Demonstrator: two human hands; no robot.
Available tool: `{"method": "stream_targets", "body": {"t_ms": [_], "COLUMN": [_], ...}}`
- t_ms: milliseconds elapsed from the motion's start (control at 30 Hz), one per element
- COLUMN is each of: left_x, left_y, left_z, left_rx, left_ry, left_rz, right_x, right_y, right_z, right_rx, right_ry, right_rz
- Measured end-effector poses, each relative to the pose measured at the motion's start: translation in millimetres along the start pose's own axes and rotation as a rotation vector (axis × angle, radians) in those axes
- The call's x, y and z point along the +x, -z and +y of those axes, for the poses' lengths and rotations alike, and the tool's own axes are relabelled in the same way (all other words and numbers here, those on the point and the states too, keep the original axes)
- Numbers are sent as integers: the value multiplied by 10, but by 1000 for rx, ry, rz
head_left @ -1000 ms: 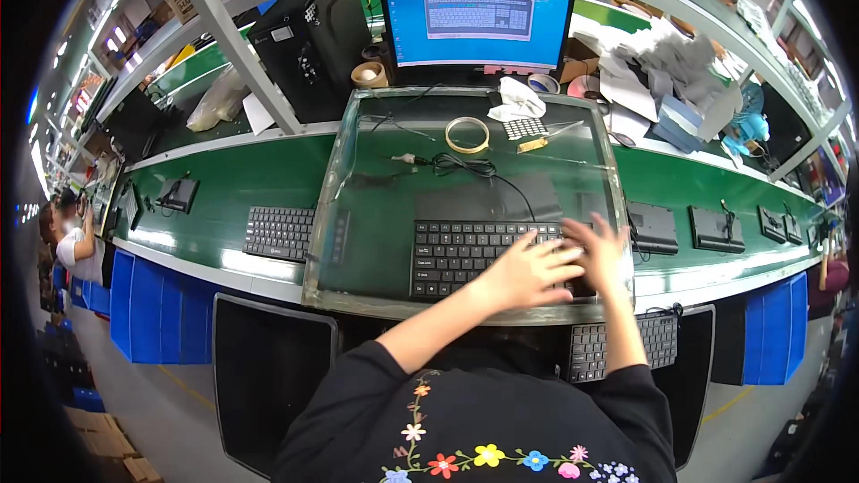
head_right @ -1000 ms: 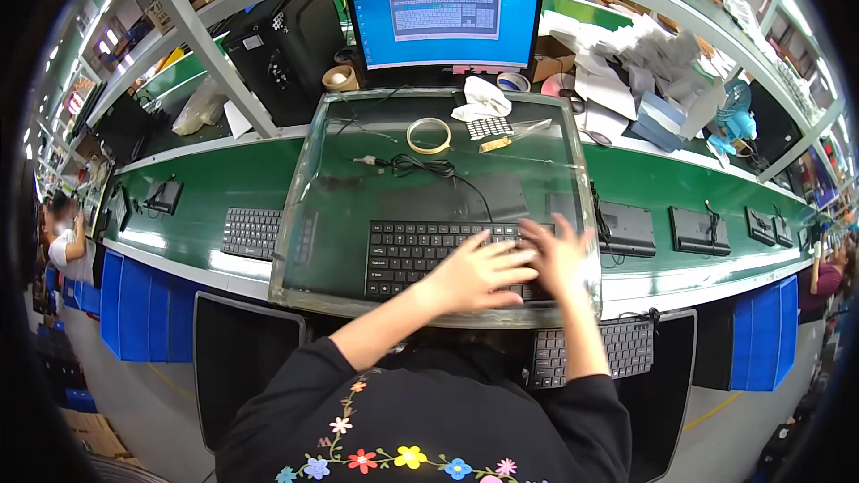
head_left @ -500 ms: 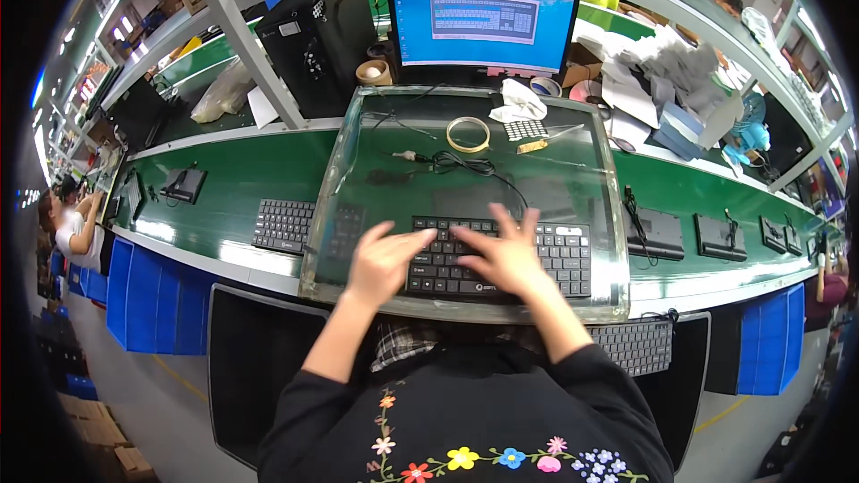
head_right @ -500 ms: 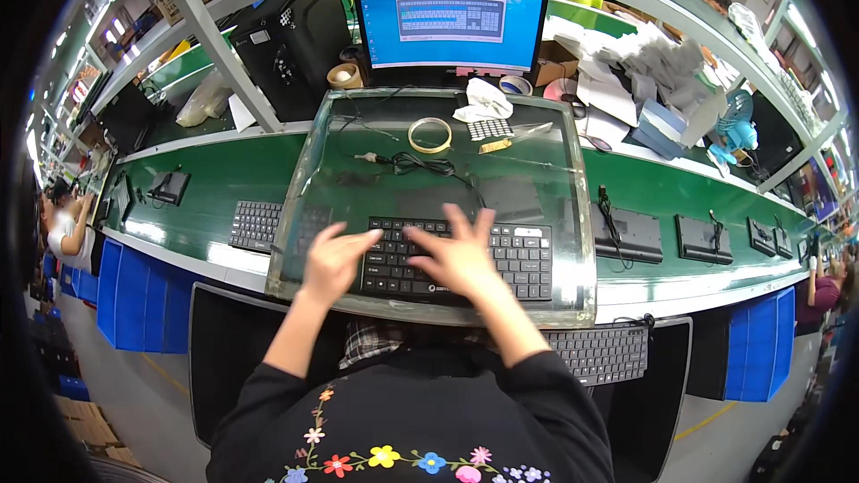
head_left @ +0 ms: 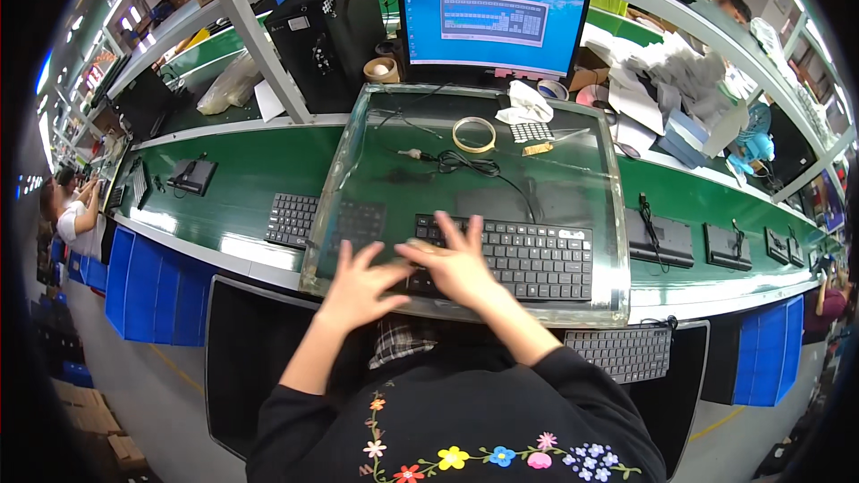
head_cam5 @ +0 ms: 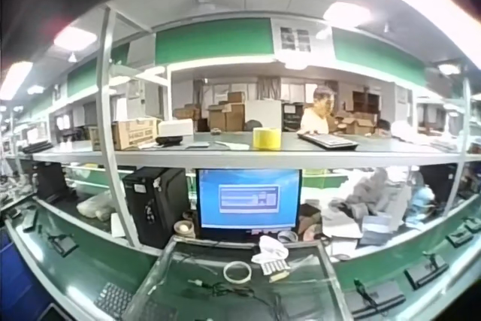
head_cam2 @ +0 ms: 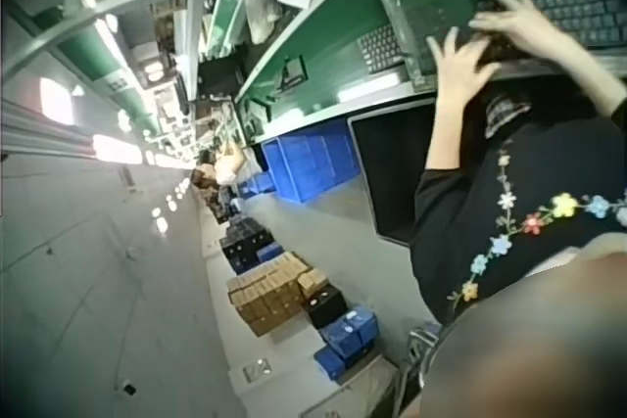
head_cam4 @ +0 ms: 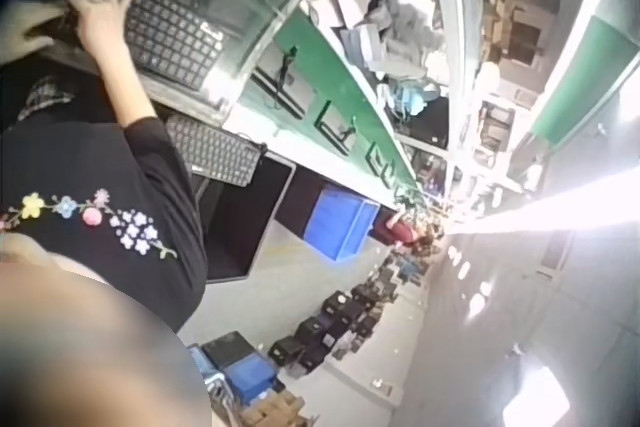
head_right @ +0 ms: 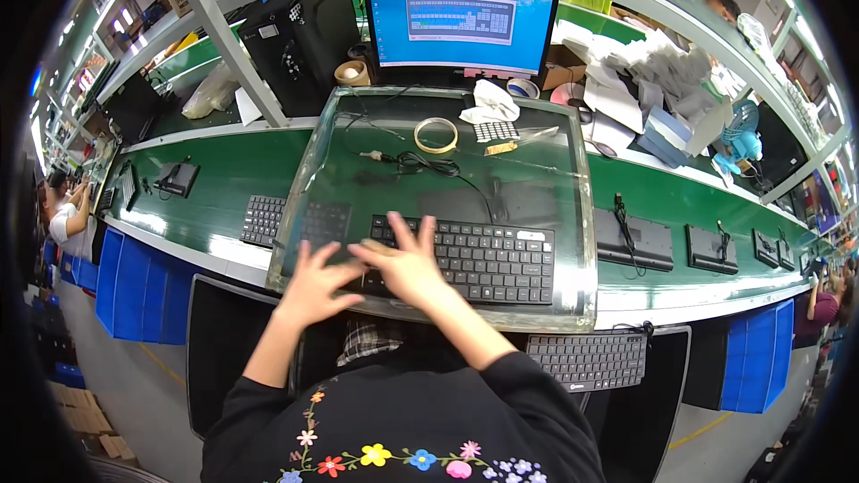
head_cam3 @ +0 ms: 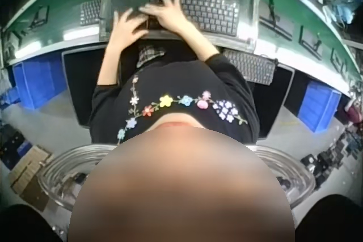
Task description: Testing computer keyboards at a factory workstation by typing and checking keys.
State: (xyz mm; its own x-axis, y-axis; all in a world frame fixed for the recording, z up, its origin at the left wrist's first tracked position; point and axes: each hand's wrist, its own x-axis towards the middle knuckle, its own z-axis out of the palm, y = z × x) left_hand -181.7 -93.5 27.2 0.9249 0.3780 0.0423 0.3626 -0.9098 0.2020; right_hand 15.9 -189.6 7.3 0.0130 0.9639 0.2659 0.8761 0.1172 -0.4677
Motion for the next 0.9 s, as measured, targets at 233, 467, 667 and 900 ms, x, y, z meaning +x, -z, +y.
{"method": "stream_targets", "body": {"t_ms": [233,467,667,900], "left_x": [909,1331,136,47], "left_y": [-309,-865,-399,60], "left_z": [711,1848,458,-206], "left_rx": [-69,-148,-155,-291], "left_ry": [-400,-668,-123,240], "left_rz": [21,-132,127,257], "right_x": [-997,-1712,-1178,-1742], "right_y": [471,971,347,943], "right_z": [759,1022,380,796], "right_rx": [-259,-463,-177,-421], "right_ry": [-323,-648,-100,-708], "right_rz": [227,367,64,336]}}
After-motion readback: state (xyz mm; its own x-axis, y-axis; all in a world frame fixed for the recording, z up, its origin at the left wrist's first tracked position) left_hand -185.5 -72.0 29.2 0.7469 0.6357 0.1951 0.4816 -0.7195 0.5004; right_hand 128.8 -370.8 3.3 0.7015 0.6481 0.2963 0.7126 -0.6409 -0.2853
